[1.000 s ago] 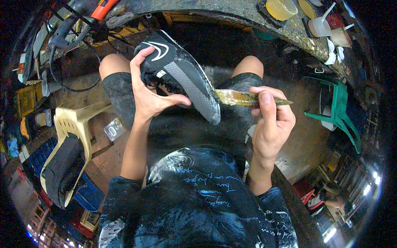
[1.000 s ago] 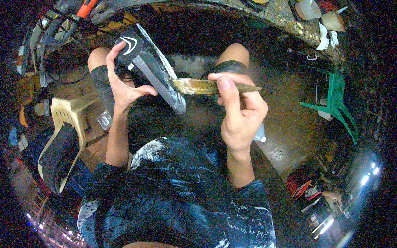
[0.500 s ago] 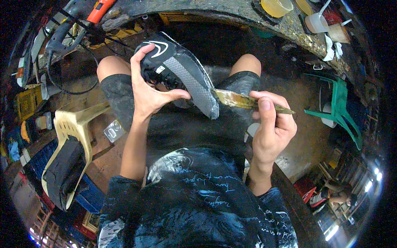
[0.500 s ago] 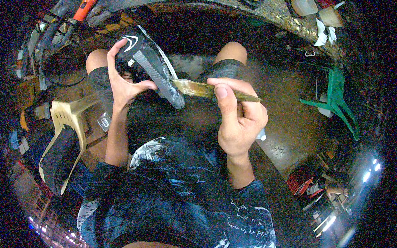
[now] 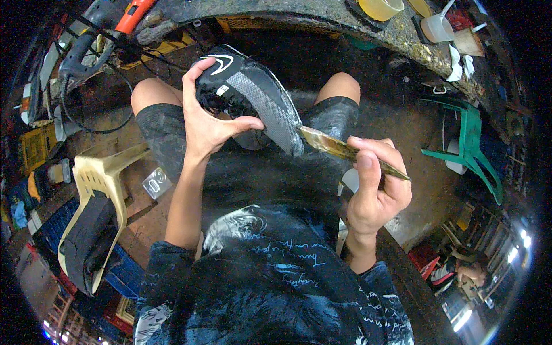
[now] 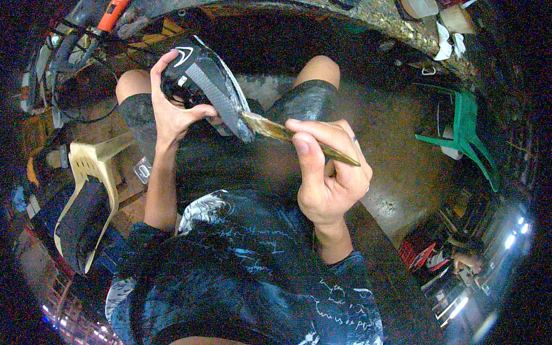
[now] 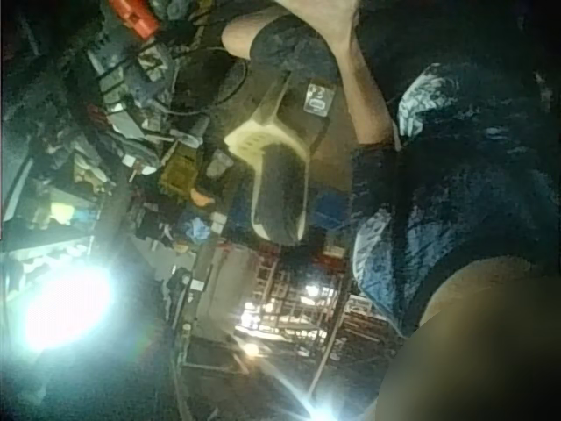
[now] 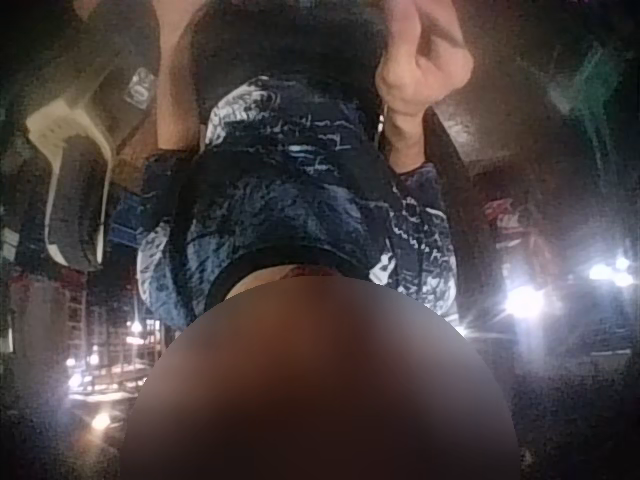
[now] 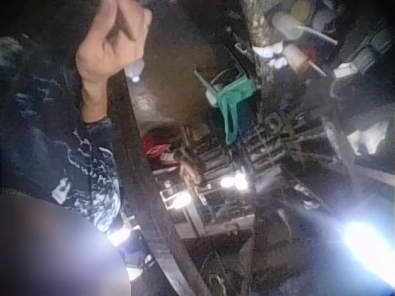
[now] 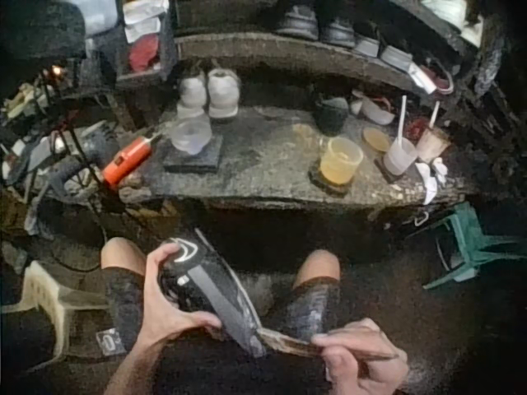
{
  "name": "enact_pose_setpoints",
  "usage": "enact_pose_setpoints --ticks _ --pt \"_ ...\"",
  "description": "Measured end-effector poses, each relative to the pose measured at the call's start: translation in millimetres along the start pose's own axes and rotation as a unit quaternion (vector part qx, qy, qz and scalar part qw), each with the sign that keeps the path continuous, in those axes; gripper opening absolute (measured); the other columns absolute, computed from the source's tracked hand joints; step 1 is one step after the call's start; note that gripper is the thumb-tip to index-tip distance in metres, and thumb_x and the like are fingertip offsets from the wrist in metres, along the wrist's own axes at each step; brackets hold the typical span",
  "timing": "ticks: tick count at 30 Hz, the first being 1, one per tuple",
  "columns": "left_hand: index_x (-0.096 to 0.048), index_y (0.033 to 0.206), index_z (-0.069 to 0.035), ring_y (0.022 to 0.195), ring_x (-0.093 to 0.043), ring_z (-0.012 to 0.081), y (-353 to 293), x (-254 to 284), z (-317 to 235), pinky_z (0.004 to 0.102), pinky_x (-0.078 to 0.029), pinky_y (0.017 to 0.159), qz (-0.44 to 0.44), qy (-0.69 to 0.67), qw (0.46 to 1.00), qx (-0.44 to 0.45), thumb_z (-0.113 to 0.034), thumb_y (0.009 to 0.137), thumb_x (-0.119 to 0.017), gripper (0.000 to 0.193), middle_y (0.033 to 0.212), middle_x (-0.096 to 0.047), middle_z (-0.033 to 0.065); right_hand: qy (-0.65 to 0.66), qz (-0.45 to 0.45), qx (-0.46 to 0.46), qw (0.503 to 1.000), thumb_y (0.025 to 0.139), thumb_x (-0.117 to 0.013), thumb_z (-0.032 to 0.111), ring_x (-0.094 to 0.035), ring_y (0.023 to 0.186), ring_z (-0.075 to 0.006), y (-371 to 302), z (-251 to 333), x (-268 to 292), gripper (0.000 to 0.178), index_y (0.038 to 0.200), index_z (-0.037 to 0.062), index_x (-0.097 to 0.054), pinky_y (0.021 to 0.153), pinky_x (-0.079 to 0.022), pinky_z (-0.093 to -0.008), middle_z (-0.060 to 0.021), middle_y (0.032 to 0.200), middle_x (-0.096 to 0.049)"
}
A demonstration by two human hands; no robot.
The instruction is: The person holds a black Nike sneaker and uses a small brush to apply a clear or light-colored liquid along the white sole edge and upper. The person repeatedly dips the brush into a small container and continues painting the shoe's perimeter. The person then places the shoe down and walks away from the workbench.
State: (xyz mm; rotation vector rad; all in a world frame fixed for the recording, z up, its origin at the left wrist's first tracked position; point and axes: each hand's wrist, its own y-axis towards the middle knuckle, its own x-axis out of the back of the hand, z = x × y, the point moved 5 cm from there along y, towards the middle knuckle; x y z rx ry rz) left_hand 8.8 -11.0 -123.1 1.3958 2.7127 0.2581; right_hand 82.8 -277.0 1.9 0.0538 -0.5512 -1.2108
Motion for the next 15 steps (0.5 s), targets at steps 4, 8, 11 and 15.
enact_pose_setpoints --ticks 4,8,11,15 --pt "-0.045 0.141 -0.002 0.116 -0.064 0.0221 -0.1 -3.8 -9.2 0.0375 -0.052 0.105 0.000 0.024 1.000 0.013 -0.023 0.046 -0.108 0.116 0.128 -0.063 0.0125 -0.004 -0.021 0.021 1.000 0.093 -0.072 0.003 -0.068 0.079 -0.0229 -4.6 0.1 0.0 0.009 0.099 -0.0031 -0.075 0.074 -0.051 -0.0333 -0.0133 0.094 -0.077" --pt "-0.045 0.141 -0.003 0.115 -0.065 0.0219 -0.7 -9.4 -20.2 0.0376 -0.053 0.104 -0.002 0.064 0.997 0.044 -0.019 0.048 -0.107 0.114 0.124 -0.066 0.0129 -0.046 -0.041 0.069 0.996 0.093 -0.072 0.004 -0.068 0.079 -0.0244 -9.0 3.9 1.0 0.010 0.101 -0.0025 -0.074 0.074 -0.052 -0.0364 -0.0128 0.094 -0.077" --pt "-0.046 0.141 -0.003 0.114 -0.065 0.0217 1.7 -16.3 -19.5 0.0376 -0.054 0.103 -0.002 0.039 0.994 0.100 -0.018 0.048 -0.107 0.112 0.122 -0.067 0.0131 -0.094 -0.037 0.121 0.987 0.094 -0.073 0.006 -0.068 0.078 -0.0256 -9.3 6.6 3.6 0.012 0.104 -0.0009 -0.075 0.073 -0.052 -0.0375 -0.0128 0.092 -0.076" --pt "-0.049 0.138 -0.002 0.112 -0.066 0.0213 7.1 -22.8 -17.4 0.0368 -0.053 0.102 -0.001 0.088 0.989 0.118 -0.023 0.050 -0.107 0.108 0.119 -0.069 0.0128 -0.136 -0.038 0.167 0.976 0.094 -0.074 0.008 -0.067 0.077 -0.0264 -9.4 7.3 5.4 0.014 0.106 0.0002 -0.075 0.072 -0.052 -0.0384 -0.0129 0.091 -0.075"
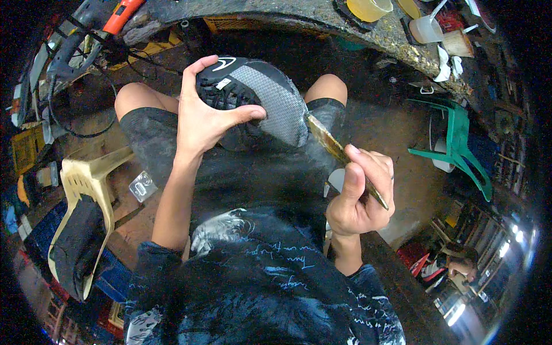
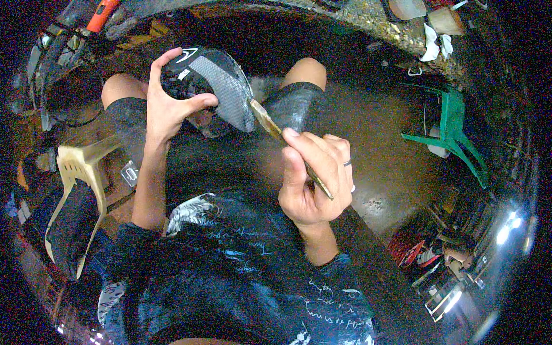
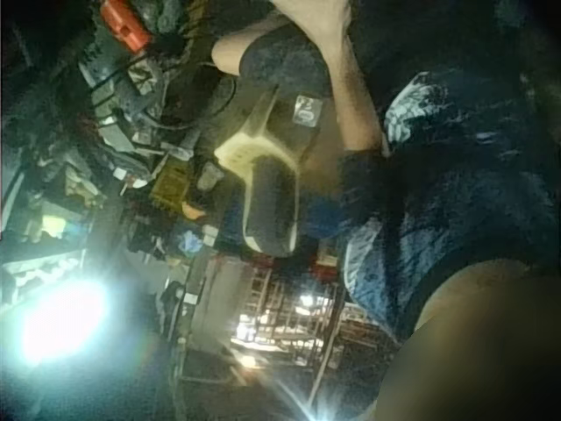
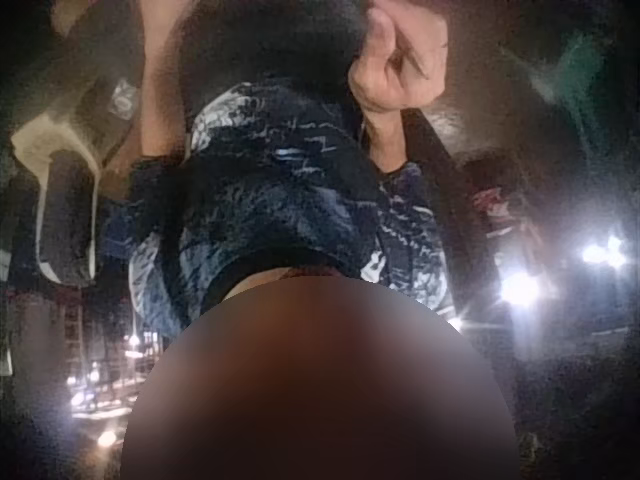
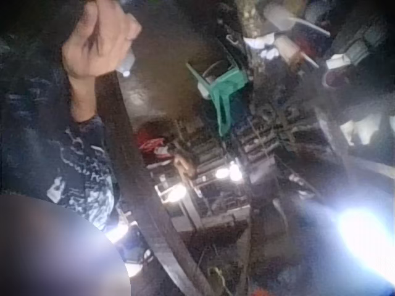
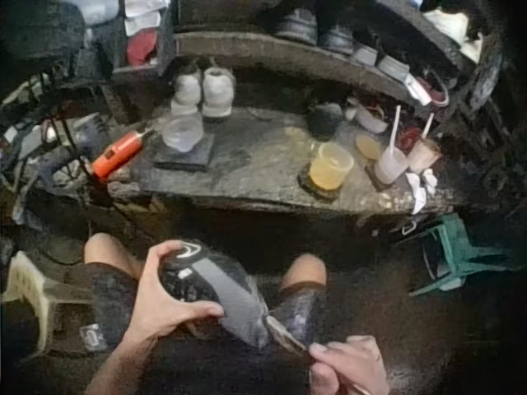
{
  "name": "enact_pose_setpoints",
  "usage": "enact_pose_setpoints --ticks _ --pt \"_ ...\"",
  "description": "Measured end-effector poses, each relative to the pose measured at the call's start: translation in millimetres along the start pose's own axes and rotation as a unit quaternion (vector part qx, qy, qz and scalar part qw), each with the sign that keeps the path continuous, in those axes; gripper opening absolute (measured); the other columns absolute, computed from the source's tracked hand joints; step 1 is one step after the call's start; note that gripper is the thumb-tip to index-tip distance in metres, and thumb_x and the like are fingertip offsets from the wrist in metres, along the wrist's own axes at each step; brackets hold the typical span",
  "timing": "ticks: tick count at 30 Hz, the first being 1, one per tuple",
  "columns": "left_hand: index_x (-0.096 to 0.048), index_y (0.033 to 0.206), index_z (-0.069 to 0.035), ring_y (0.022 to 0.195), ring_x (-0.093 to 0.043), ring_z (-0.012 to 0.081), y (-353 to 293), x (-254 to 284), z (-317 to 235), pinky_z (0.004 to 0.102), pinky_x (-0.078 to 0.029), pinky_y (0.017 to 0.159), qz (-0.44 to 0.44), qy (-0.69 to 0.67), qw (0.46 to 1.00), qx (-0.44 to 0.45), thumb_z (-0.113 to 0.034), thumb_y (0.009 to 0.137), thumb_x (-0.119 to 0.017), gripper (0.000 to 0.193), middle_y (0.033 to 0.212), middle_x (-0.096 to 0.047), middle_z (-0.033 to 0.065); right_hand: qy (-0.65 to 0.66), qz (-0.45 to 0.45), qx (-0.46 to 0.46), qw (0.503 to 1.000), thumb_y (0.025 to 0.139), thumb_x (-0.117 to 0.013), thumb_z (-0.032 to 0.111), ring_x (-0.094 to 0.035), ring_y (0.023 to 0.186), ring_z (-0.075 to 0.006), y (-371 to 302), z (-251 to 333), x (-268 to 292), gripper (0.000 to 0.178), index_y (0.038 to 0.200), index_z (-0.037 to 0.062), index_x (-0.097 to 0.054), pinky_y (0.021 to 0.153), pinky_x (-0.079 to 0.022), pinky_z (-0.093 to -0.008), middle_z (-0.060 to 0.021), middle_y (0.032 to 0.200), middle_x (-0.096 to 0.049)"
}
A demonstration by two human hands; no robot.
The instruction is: The person holds a black Nike sneaker and uses a small brush to apply a clear or light-colored liquid along the white sole edge and upper. The person repeatedly dips the brush into a small container and continues painting the shoe's perimeter. The person then places the shoe down and walks away from the workbench.
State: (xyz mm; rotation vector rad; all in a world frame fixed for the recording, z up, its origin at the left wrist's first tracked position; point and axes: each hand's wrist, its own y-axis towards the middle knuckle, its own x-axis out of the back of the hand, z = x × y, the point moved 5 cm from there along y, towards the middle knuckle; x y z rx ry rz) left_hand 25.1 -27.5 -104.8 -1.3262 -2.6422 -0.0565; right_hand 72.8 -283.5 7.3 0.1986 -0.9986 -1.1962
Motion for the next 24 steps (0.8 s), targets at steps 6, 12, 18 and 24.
enact_pose_setpoints --ticks 6,12,18,24 --pt "-0.050 0.137 0.000 0.108 -0.067 0.0215 5.0 -6.1 2.6 0.0354 -0.053 0.102 0.004 0.033 0.999 -0.010 -0.028 0.050 -0.106 0.107 0.117 -0.069 0.0121 -0.001 -0.024 -0.006 1.000 0.093 -0.075 0.008 -0.066 0.076 -0.0262 -3.7 -0.7 2.3 0.015 0.105 0.0008 -0.076 0.071 -0.051 -0.0378 -0.0124 0.092 -0.075" --pt "-0.047 0.139 -0.002 0.080 -0.068 0.0136 8.4 -11.8 6.5 0.0263 -0.057 0.065 0.023 -0.006 0.999 0.032 -0.027 0.053 -0.106 0.107 0.101 -0.071 0.0088 -0.024 0.027 0.008 0.999 0.098 -0.068 0.008 -0.066 0.079 -0.0273 -3.7 -0.4 4.5 0.015 0.104 -0.0043 -0.073 0.076 -0.051 -0.0378 -0.0166 0.091 -0.075" --pt "-0.047 0.138 -0.004 0.064 -0.063 0.0086 8.9 -11.1 9.5 0.0230 -0.051 0.049 0.024 0.001 0.998 0.062 -0.027 0.057 -0.105 0.103 0.089 -0.068 0.0038 -0.023 0.015 0.024 0.999 0.098 -0.069 0.010 -0.065 0.078 -0.0267 -7.1 -2.0 2.0 0.016 0.105 -0.0032 -0.073 0.075 -0.049 -0.0392 -0.0161 0.091 -0.075" --pt "-0.047 0.139 -0.005 0.060 -0.060 0.0076 9.2 -12.0 16.3 0.0226 -0.047 0.046 0.027 -0.036 0.995 0.084 -0.025 0.058 -0.104 0.101 0.086 -0.067 0.0031 -0.017 0.018 0.036 0.999 0.098 -0.069 0.011 -0.064 0.077 -0.0254 -11.6 -3.2 2.2 0.016 0.106 -0.0020 -0.073 0.074 -0.048 -0.0392 -0.0148 0.089 -0.075"
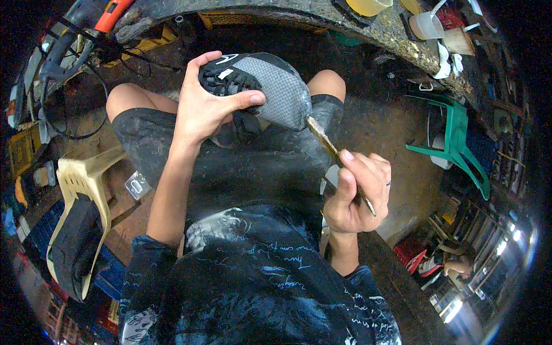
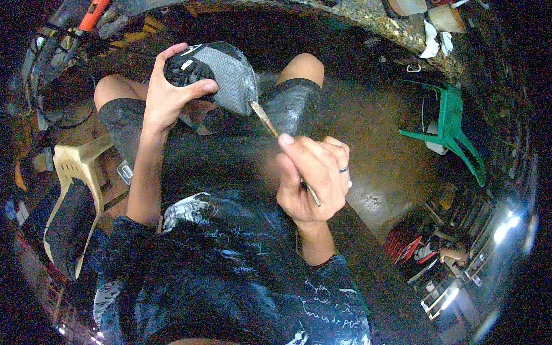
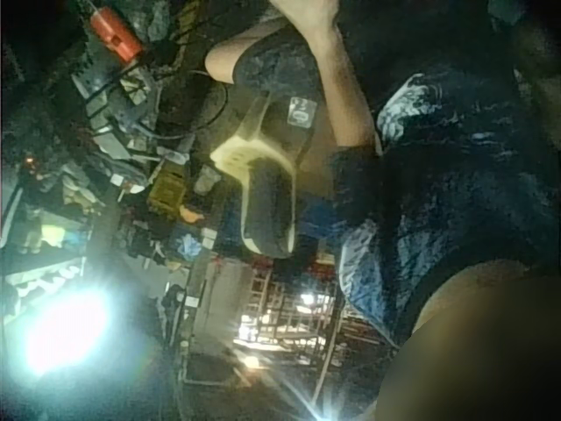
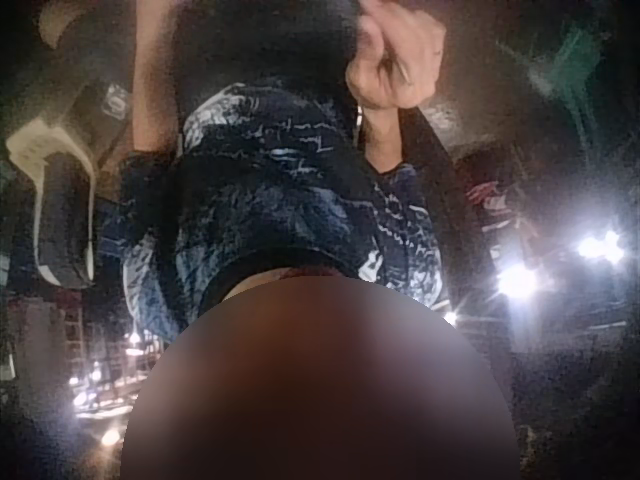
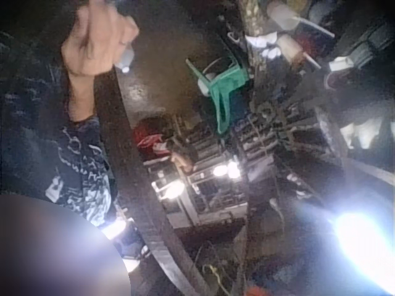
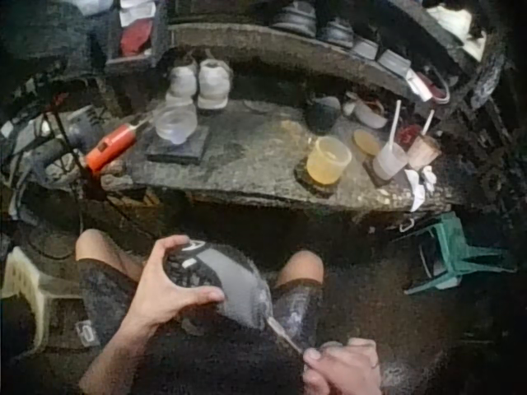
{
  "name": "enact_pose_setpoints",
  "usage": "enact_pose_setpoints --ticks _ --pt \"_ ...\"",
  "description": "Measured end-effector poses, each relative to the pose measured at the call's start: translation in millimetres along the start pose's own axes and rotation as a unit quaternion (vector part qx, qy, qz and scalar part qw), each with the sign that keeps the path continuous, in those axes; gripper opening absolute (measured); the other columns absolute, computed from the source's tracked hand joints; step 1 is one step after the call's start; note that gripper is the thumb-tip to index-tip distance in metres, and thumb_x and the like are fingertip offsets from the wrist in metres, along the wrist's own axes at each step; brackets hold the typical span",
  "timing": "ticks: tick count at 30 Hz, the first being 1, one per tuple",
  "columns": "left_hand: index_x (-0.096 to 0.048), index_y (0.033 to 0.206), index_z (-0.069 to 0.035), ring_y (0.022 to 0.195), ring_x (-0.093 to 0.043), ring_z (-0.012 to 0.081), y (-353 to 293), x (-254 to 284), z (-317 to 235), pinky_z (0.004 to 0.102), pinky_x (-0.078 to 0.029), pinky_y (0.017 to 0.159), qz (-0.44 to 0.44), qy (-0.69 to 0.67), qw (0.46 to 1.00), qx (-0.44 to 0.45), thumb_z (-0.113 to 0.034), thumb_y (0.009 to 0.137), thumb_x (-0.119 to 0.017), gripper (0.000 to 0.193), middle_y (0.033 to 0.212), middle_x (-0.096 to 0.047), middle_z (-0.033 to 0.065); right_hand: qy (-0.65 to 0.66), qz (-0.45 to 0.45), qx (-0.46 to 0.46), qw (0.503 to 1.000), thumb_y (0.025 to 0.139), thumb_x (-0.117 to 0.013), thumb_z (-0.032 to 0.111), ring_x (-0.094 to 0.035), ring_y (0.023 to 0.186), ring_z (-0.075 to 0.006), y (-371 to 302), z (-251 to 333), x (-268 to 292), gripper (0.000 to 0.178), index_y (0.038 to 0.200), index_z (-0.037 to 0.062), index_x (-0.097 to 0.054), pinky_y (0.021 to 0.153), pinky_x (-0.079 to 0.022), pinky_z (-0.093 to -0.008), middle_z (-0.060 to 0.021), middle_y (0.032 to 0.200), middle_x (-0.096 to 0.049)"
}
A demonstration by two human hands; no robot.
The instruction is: The person holds a black Nike sneaker and uses a small brush to apply a clear or light-colored liquid along the white sole edge and upper. The person repeatedly dips the brush into a small container and continues painting the shoe's perimeter. The person then places the shoe down and walks away from the workbench.
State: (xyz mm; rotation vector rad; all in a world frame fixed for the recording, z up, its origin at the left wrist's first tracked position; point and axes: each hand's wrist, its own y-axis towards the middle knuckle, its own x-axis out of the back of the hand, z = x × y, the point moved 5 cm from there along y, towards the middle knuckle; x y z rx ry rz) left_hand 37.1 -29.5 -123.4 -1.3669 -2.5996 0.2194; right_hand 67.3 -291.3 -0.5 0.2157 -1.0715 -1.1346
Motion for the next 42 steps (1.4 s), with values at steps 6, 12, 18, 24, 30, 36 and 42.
enact_pose_setpoints --ticks 6,12,18,24,30,36,42 --pt "-0.046 0.140 -0.005 0.056 -0.056 0.0066 1.3 2.5 9.0 0.0217 -0.043 0.043 0.007 -0.044 0.999 0.028 -0.023 0.060 -0.103 0.100 0.084 -0.066 0.0027 0.014 0.019 -0.003 1.000 0.089 -0.079 0.011 -0.066 0.079 -0.0249 -4.2 -0.1 3.4 0.019 0.106 0.0045 -0.076 0.075 -0.051 -0.0394 -0.0098 0.096 -0.075" --pt "-0.047 0.139 -0.005 0.057 -0.056 0.0065 -0.8 4.2 9.8 0.0220 -0.045 0.046 0.007 -0.037 0.999 0.024 -0.025 0.060 -0.104 0.099 0.084 -0.066 0.0019 0.048 -0.026 -0.025 0.998 0.095 -0.072 0.012 -0.065 0.077 -0.0254 -2.5 -2.1 0.6 0.013 0.104 0.0021 -0.075 0.074 -0.051 -0.0393 -0.0113 0.094 -0.075" --pt "-0.048 0.138 -0.004 0.061 -0.059 0.0070 -6.4 6.7 -0.3 0.0226 -0.049 0.050 -0.007 -0.015 1.000 -0.015 -0.029 0.059 -0.104 0.100 0.086 -0.067 0.0022 0.067 -0.079 -0.072 0.992 0.103 -0.061 0.011 -0.062 0.086 -0.0248 1.4 -3.6 -8.2 0.018 0.106 -0.0048 -0.068 0.082 -0.049 -0.0388 -0.0154 0.095 -0.073" --pt "-0.049 0.137 -0.002 0.066 -0.062 0.0080 -8.4 9.5 3.4 0.0227 -0.051 0.053 -0.015 -0.004 1.000 0.002 -0.029 0.057 -0.105 0.101 0.088 -0.067 0.0028 0.000 -0.054 0.005 0.999 0.102 -0.064 0.012 -0.063 0.082 -0.0261 5.2 4.8 -12.3 0.017 0.107 -0.0039 -0.069 0.079 -0.052 -0.0383 -0.0160 0.093 -0.073" --pt "-0.046 0.138 0.005 0.090 -0.069 0.0155 -5.7 -1.7 20.3 0.0271 -0.059 0.077 -0.003 -0.085 0.992 0.088 -0.029 0.057 -0.105 0.106 0.103 -0.070 0.0099 -0.028 -0.029 0.104 0.994 0.084 -0.081 0.004 -0.066 0.084 -0.0244 -2.3 10.0 -25.5 0.038 0.120 0.0046 -0.070 0.072 -0.053 -0.0392 -0.0119 0.108 -0.070" --pt "-0.045 0.138 0.008 0.099 -0.070 0.0193 -5.1 -8.3 27.1 0.0316 -0.059 0.089 -0.007 -0.100 0.989 0.110 -0.029 0.057 -0.105 0.107 0.110 -0.070 0.0143 -0.060 -0.010 0.114 0.992 0.098 -0.070 0.009 -0.067 0.081 -0.0283 -9.0 4.9 -29.8 0.019 0.115 0.0014 -0.068 0.069 -0.057 -0.0396 -0.0143 0.097 -0.069" --pt "-0.045 0.138 0.008 0.099 -0.070 0.0199 -3.1 -6.6 30.8 0.0314 -0.059 0.089 -0.019 -0.108 0.986 0.121 -0.029 0.058 -0.105 0.107 0.110 -0.069 0.0150 -0.060 0.004 0.087 0.994 0.099 -0.068 0.009 -0.066 0.081 -0.0290 -13.5 2.8 -26.2 0.016 0.112 -0.0005 -0.069 0.071 -0.056 -0.0400 -0.0152 0.096 -0.069"
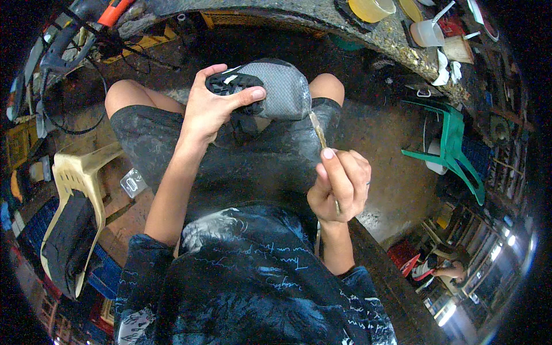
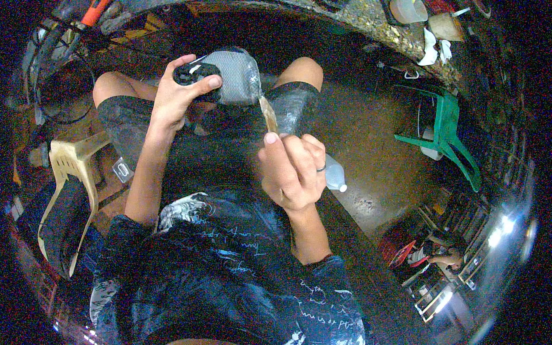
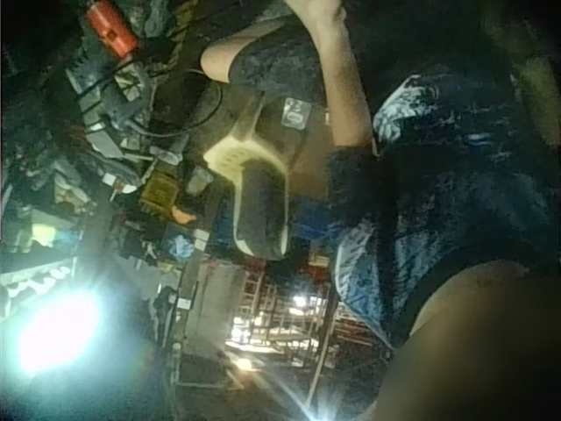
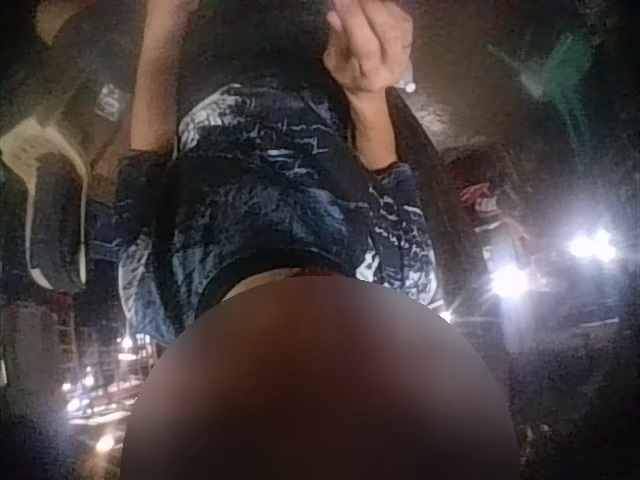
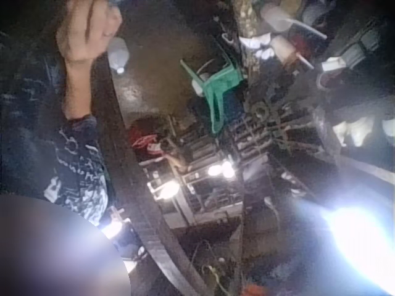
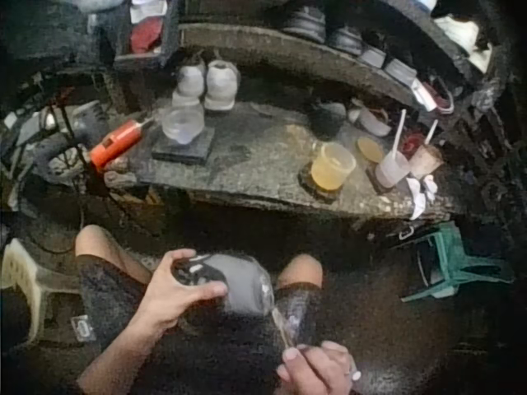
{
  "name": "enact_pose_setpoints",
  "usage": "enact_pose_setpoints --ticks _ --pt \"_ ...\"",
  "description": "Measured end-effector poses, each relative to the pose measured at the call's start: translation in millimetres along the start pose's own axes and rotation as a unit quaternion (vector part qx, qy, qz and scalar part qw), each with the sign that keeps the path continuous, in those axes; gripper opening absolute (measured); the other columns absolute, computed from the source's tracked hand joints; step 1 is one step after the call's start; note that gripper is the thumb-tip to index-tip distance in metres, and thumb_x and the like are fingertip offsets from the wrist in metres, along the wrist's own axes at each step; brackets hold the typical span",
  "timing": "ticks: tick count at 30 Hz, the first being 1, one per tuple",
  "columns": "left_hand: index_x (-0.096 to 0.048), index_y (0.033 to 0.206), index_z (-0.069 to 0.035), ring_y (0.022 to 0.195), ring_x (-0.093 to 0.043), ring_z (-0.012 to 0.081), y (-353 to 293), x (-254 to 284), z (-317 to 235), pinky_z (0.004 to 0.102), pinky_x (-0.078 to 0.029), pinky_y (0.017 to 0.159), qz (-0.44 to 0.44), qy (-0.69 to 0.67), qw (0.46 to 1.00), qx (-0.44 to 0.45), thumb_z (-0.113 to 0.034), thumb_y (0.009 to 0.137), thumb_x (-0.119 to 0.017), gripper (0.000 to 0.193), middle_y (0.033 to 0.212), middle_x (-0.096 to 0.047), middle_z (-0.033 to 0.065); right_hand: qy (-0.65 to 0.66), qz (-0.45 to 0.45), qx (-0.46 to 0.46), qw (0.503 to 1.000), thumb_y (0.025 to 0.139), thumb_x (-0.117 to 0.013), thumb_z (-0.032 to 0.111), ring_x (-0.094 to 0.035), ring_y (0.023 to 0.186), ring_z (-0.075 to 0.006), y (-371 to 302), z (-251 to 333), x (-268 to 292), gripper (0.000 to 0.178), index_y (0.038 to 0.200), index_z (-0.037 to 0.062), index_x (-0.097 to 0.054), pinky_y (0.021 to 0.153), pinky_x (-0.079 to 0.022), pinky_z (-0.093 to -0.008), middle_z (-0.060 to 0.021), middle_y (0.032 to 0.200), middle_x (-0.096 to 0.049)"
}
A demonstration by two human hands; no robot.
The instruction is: The person holds a black Nike sneaker and uses a small brush to apply a clear or light-colored liquid along the white sole edge and upper. The person repeatedly dips the brush into a small container and continues painting the shoe's perimeter. The person then places the shoe down and walks away from the workbench.
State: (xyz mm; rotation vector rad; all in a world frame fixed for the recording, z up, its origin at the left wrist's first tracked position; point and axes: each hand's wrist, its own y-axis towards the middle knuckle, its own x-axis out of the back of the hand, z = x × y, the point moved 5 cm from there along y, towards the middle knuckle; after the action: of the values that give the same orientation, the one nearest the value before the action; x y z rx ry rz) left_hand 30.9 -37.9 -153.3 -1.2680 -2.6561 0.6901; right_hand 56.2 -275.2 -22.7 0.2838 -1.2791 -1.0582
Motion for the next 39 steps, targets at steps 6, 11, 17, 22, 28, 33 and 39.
enact_pose_setpoints --ticks 6,11,17,22,28,33,39 --pt "-0.045 0.138 0.008 0.097 -0.069 0.0197 -0.3 2.8 -3.9 0.0316 -0.059 0.088 0.000 -0.004 1.000 -0.019 -0.030 0.058 -0.104 0.107 0.111 -0.069 0.0150 0.050 -0.032 -0.051 0.997 0.095 -0.068 0.007 -0.066 0.082 -0.0284 2.7 -5.2 9.6 0.017 0.111 0.0003 -0.070 0.076 -0.055 -0.0401 -0.0147 0.097 -0.070" --pt "-0.046 0.138 0.006 0.098 -0.069 0.0189 -3.6 5.9 -12.5 0.0307 -0.059 0.087 -0.010 0.029 0.998 -0.048 -0.030 0.057 -0.105 0.106 0.110 -0.069 0.0143 0.074 -0.031 -0.058 0.995 0.083 -0.075 -0.001 -0.067 0.082 -0.0280 6.2 -9.2 9.2 0.029 0.112 0.0037 -0.072 0.075 -0.057 -0.0422 -0.0131 0.101 -0.071" --pt "-0.049 0.135 0.002 0.102 -0.069 0.0180 -8.6 11.0 -19.2 0.0319 -0.058 0.091 -0.015 0.056 0.994 -0.093 -0.029 0.055 -0.105 0.103 0.112 -0.070 0.0132 0.093 -0.047 -0.052 0.993 0.095 -0.075 0.014 -0.067 0.080 -0.0274 10.0 -9.8 10.6 0.019 0.110 0.0029 -0.070 0.075 -0.057 -0.0408 -0.0132 0.095 -0.071" --pt "-0.051 0.135 0.000 0.104 -0.068 0.0188 -13.1 12.2 -26.3 0.0339 -0.056 0.096 -0.012 0.091 0.984 -0.151 -0.025 0.053 -0.106 0.102 0.114 -0.071 0.0121 0.125 -0.090 -0.089 0.984 0.102 -0.068 0.021 -0.066 0.078 -0.0262 12.4 -10.7 11.4 0.021 0.106 0.0008 -0.070 0.073 -0.056 -0.0389 -0.0134 0.091 -0.071" --pt "-0.052 0.134 -0.002 0.106 -0.068 0.0189 -21.4 15.3 -41.4 0.0344 -0.056 0.096 -0.015 0.098 0.964 -0.247 -0.017 0.050 -0.106 0.101 0.115 -0.070 0.0115 0.137 -0.086 -0.117 0.980 0.108 -0.058 0.026 -0.064 0.083 -0.0241 13.6 -8.4 12.9 0.029 0.103 -0.0016 -0.067 0.076 -0.050 -0.0359 -0.0142 0.093 -0.070" --pt "-0.052 0.134 -0.003 0.107 -0.067 0.0184 -22.7 20.7 -50.6 0.0343 -0.056 0.097 -0.011 0.128 0.948 -0.293 -0.016 0.048 -0.107 0.102 0.118 -0.070 0.0116 0.159 -0.071 -0.128 0.976 0.108 -0.058 0.027 -0.064 0.083 -0.0237 15.2 -7.1 15.0 0.031 0.102 -0.0022 -0.067 0.076 -0.048 -0.0353 -0.0152 0.093 -0.070" --pt "-0.051 0.134 -0.002 0.109 -0.067 0.0188 -25.3 24.8 -54.2 0.0345 -0.056 0.098 -0.006 0.127 0.940 -0.317 -0.018 0.046 -0.107 0.106 0.119 -0.068 0.0114 0.168 -0.058 -0.132 0.975 0.108 -0.057 0.027 -0.063 0.083 -0.0233 16.2 -5.6 14.3 0.031 0.103 -0.0026 -0.067 0.076 -0.047 -0.0352 -0.0154 0.091 -0.070"
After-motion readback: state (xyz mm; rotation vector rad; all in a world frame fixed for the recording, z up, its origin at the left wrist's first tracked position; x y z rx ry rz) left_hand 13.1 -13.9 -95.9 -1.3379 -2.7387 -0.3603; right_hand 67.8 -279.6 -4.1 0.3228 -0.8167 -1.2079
